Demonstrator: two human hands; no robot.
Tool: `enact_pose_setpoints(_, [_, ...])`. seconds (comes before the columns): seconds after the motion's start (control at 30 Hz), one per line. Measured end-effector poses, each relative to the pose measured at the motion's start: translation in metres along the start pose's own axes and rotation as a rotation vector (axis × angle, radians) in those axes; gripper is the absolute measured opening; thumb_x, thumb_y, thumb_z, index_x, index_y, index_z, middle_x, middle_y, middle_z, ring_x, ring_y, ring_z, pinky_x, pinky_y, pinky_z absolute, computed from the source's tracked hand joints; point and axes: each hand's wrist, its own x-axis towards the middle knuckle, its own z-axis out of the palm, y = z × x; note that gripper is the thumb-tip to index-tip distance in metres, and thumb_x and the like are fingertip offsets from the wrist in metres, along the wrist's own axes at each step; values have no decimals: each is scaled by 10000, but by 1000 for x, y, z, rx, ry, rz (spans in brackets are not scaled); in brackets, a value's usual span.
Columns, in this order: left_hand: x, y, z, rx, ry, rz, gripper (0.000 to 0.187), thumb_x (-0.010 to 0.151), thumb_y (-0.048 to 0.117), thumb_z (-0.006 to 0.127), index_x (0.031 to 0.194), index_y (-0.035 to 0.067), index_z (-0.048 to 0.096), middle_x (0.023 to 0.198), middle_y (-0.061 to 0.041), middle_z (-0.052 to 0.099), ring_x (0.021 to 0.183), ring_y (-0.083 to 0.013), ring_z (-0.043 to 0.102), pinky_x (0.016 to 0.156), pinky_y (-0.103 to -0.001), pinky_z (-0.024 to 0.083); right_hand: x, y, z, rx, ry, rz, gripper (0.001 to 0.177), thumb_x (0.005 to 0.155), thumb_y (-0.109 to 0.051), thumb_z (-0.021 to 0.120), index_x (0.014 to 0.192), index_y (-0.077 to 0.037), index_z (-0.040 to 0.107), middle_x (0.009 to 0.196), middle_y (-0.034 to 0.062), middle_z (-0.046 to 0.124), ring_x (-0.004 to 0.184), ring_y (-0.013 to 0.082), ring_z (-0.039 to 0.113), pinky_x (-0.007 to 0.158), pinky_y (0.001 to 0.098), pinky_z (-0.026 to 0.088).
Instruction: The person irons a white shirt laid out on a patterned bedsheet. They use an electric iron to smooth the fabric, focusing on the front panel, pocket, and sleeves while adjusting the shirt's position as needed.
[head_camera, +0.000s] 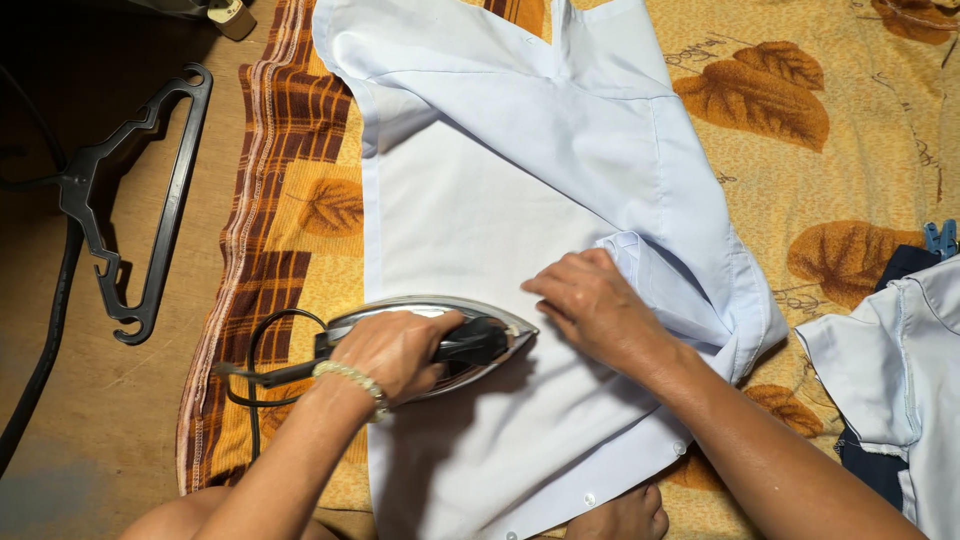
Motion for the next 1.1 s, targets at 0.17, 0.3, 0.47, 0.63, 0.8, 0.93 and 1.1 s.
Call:
enact_pose_setpoints(0.17, [-11, -21, -3, -19, 6, -109, 520, 755, 151, 735, 1261, 235, 651, 907, -160, 740, 914, -362, 705, 849, -486, 553, -30, 30, -21, -104, 168, 166, 521, 722, -246, 827, 1204, -84, 712, 1200, 123, 693, 1171, 281, 582, 1034, 478, 360])
enact_pose_setpoints(0.3, [-2, -13, -4, 7, -1, -54, 549, 751, 175, 755, 1283, 217, 628, 934, -173, 743, 918, -372, 706, 847, -489, 558, -62, 54, -6, -434, 156, 224, 911, 564, -528, 835, 1346, -87, 676, 1298, 202, 666, 1236, 329, 561, 1009, 503, 336])
enact_pose_setpoints(0.47, [41, 43, 5, 28, -58, 114, 557, 761, 214, 762, 1299, 228, 618, 965, -157, 738, 942, -367, 708, 826, -506, 564, -93, 79, -2, -280, 64, 542, 433, 864, -203, 780, 1271, -83, 695, 1033, 85, 743, 1021, 216, 652, 1072, 474, 357])
enact_pose_setpoints(0.63, [72, 103, 20, -42, 68, 249, 465, 816, 195, 712, 1276, 218, 650, 996, -146, 753, 936, -347, 732, 806, -474, 590, -100, 87, -25, -229, 229, 613, 235, 892, -108, 751, 1125, -90, 765, 955, 78, 740, 789, 192, 662, 882, 431, 455])
enact_pose_setpoints(0.8, [66, 86, 18, -93, 75, 201, 597, 753, 159, 756, 1328, 230, 609, 1008, -163, 741, 955, -354, 716, 812, -480, 573, -107, 84, -42, -63, 309, 650, 198, 877, -36, 723, 1061, -85, 776, 974, 76, 730, 668, 173, 620, 645, 314, 502])
enact_pose_setpoints(0.93, [44, 17, 6, -100, 88, 36, 665, 705, 136, 778, 1338, 232, 598, 1038, -164, 741, 995, -371, 694, 862, -502, 547, -120, 95, -43, 194, 334, 510, 115, 863, -48, 711, 969, -91, 727, 1092, 26, 746, 860, 128, 682, 702, 296, 532])
enact_pose_setpoints(1.1, [6, -54, -25, -69, 151, -258, 601, 740, 130, 741, 1321, 234, 630, 982, -205, 742, 936, -385, 716, 883, -488, 559, -140, 112, -59, 753, -173, 420, 282, 734, 29, 595, 976, -86, 684, 1110, 86, 816, 1043, 184, 754, 852, 317, 636])
